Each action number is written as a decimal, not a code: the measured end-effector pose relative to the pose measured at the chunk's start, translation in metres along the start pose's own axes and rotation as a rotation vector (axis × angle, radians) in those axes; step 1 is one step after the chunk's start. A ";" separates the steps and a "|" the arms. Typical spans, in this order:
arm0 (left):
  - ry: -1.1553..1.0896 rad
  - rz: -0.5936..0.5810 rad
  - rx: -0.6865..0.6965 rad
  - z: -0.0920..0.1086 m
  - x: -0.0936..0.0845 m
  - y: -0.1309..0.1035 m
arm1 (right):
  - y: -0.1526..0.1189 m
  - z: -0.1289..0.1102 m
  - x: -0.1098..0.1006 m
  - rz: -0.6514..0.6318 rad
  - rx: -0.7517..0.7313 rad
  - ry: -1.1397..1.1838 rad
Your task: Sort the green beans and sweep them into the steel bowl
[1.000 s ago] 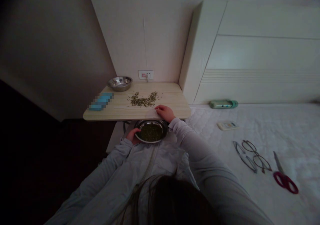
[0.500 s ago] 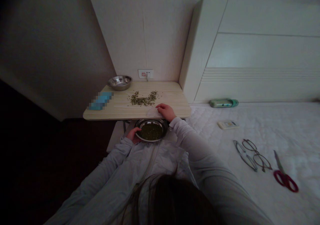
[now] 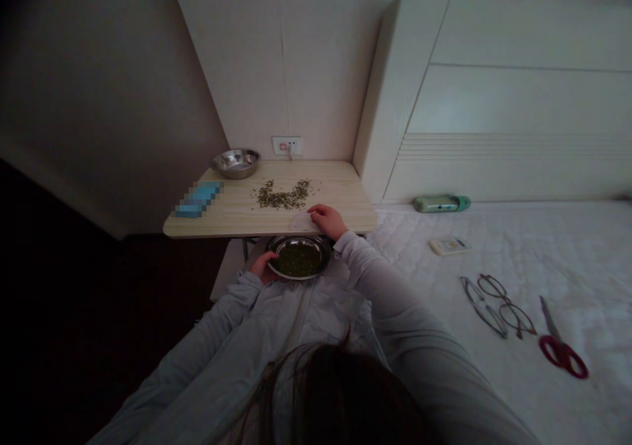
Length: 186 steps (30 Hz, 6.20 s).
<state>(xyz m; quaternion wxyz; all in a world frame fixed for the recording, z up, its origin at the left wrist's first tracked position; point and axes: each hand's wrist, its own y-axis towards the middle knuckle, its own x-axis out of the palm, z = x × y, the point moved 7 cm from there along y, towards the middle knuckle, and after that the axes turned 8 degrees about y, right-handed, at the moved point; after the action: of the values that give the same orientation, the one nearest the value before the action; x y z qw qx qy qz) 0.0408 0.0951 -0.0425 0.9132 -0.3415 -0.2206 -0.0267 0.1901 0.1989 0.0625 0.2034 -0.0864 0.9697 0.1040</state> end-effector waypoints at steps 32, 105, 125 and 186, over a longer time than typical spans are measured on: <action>0.014 -0.015 0.012 -0.002 -0.001 0.003 | -0.005 -0.006 0.000 0.029 -0.070 -0.177; -0.006 -0.018 0.009 -0.001 0.000 0.004 | -0.007 -0.002 -0.003 0.040 -0.047 -0.084; -0.005 -0.047 0.003 -0.001 0.003 0.002 | -0.003 0.008 -0.031 0.281 0.064 0.484; -0.017 -0.058 -0.007 -0.003 0.001 0.006 | -0.008 0.003 -0.022 0.208 0.018 0.375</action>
<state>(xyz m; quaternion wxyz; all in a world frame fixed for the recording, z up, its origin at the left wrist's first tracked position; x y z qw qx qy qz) 0.0441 0.0982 -0.0473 0.9090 -0.3384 -0.2381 -0.0511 0.2132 0.1947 0.0674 0.0082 -0.0019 0.9952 0.0979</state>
